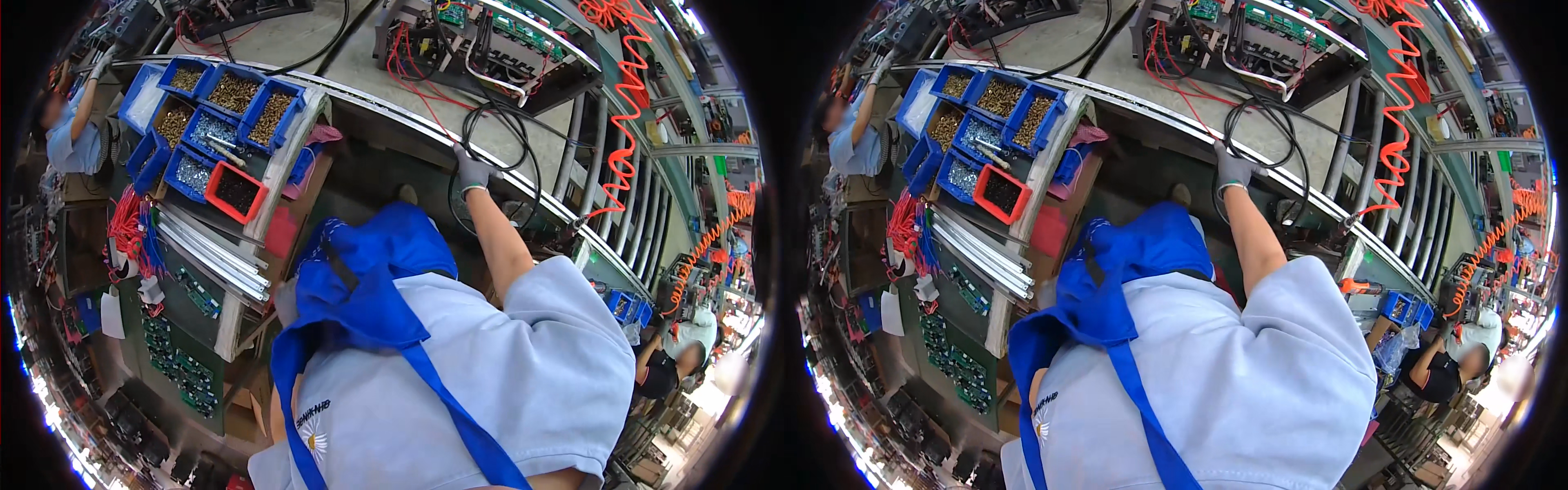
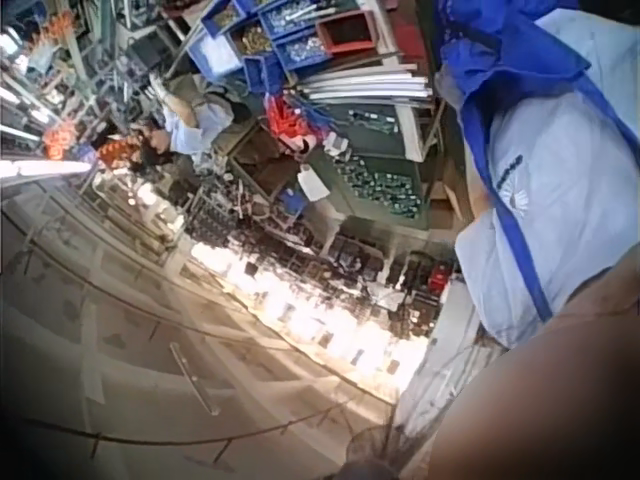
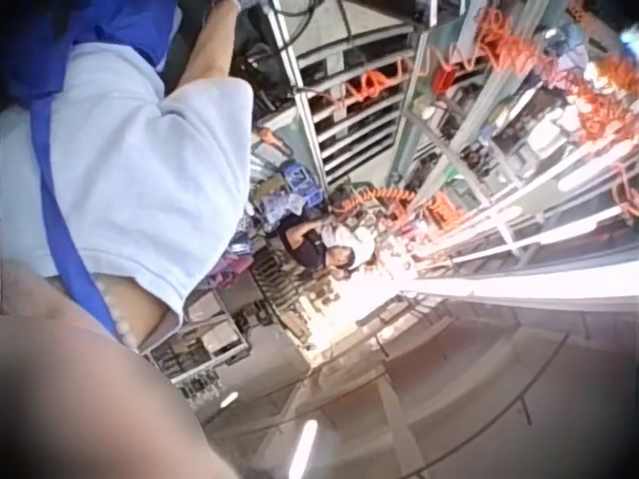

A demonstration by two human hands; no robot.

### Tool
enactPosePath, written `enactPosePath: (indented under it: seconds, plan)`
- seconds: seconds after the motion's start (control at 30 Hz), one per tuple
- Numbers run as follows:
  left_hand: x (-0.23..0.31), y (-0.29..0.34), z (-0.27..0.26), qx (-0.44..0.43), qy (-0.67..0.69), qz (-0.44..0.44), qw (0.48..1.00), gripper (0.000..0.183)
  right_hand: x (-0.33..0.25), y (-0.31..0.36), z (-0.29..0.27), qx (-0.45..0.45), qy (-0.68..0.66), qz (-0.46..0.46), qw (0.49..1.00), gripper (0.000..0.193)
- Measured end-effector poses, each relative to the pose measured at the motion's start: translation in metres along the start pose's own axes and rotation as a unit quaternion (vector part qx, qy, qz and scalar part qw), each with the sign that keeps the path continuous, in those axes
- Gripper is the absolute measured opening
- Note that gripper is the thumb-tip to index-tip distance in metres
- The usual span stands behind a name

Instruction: The person assembles an electronic device by connecting wires to a circuit board and using a pneumatic screwdriver to secure components. They work at a bench with organized parts bins, handling various wires and tools to complete the assembly.

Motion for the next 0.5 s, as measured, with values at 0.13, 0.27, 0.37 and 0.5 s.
enactPosePath:
  seconds: [0.13, 0.27, 0.37, 0.5]
  plan:
    - [0.023, 0.01, -0.042, 0.042, 0.077, -0.031, 0.996, 0.033, -0.05, 0.063, -0.044, 0.057, 0.194, 0.035, 0.979, 0.13]
    - [0.036, -0.003, -0.059, 0.063, 0.118, -0.037, 0.99, 0.029, -0.06, 0.068, -0.064, 0.133, 0.356, -0.168, 0.91, 0.114]
    - [0.033, -0.003, -0.05, 0.107, 0.18, -0.044, 0.977, 0.027, -0.073, 0.078, -0.058, 0.064, 0.434, -0.297, 0.848, 0.11]
    - [0.067, 0.0, -0.054, 0.057, 0.258, -0.059, 0.963, 0.027, -0.048, 0.027, -0.036, 0.045, 0.488, -0.289, 0.822, 0.051]
Point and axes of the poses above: each hand's wrist, its own y-axis away from the middle knuckle, its own z-axis out of the palm, x = y × z, the point moved 5 cm from there along -y, towards the middle knuckle, and after that the axes turned 7 degrees about -z, right-handed, at the moved point
